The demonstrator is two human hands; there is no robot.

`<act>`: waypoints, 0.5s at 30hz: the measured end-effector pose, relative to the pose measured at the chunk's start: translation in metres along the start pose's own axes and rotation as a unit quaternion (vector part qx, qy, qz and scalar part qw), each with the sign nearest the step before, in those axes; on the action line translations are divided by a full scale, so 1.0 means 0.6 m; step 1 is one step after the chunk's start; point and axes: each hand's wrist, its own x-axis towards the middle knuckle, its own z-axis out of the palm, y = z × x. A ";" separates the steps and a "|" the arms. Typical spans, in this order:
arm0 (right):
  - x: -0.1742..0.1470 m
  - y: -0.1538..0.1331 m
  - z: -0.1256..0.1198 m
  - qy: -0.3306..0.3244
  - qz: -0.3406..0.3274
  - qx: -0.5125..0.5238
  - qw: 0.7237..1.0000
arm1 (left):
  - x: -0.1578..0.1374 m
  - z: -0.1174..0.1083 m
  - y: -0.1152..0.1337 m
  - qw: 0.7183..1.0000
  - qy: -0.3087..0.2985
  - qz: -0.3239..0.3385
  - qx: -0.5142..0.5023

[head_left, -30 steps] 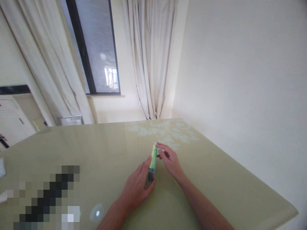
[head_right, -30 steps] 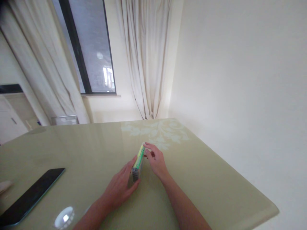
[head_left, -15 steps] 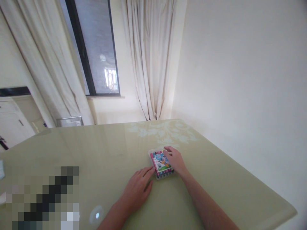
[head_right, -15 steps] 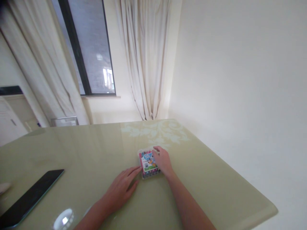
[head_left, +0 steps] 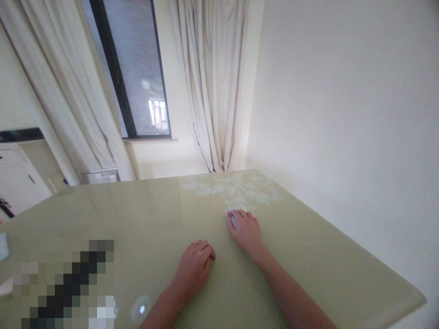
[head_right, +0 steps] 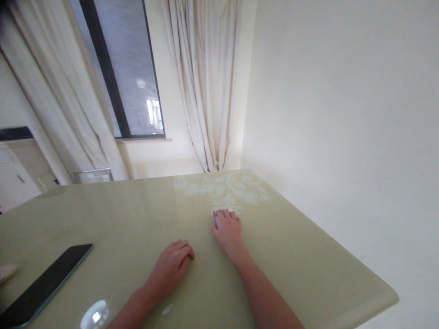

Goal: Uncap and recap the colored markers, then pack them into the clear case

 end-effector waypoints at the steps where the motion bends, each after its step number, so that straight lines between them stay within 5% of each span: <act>1: 0.008 0.021 -0.003 -0.007 0.025 -0.009 1.000 | -0.001 0.002 -0.001 1.000 -0.001 0.002 -0.003; 4: 0.025 0.090 -0.011 0.005 0.098 -0.006 0.995 | -0.003 0.006 -0.003 1.000 -0.006 0.005 -0.010; 9: 0.036 0.157 -0.012 0.059 0.132 0.025 0.989 | -0.002 0.005 0.002 1.000 -0.013 0.016 -0.013; 12: 0.039 0.131 -0.010 0.100 0.091 0.112 0.984 | 0.001 0.003 0.007 1.000 -0.008 0.014 -0.023; 15: 0.022 0.046 -0.013 0.066 0.029 0.181 0.981 | 0.002 0.010 0.011 0.999 0.005 0.022 -0.045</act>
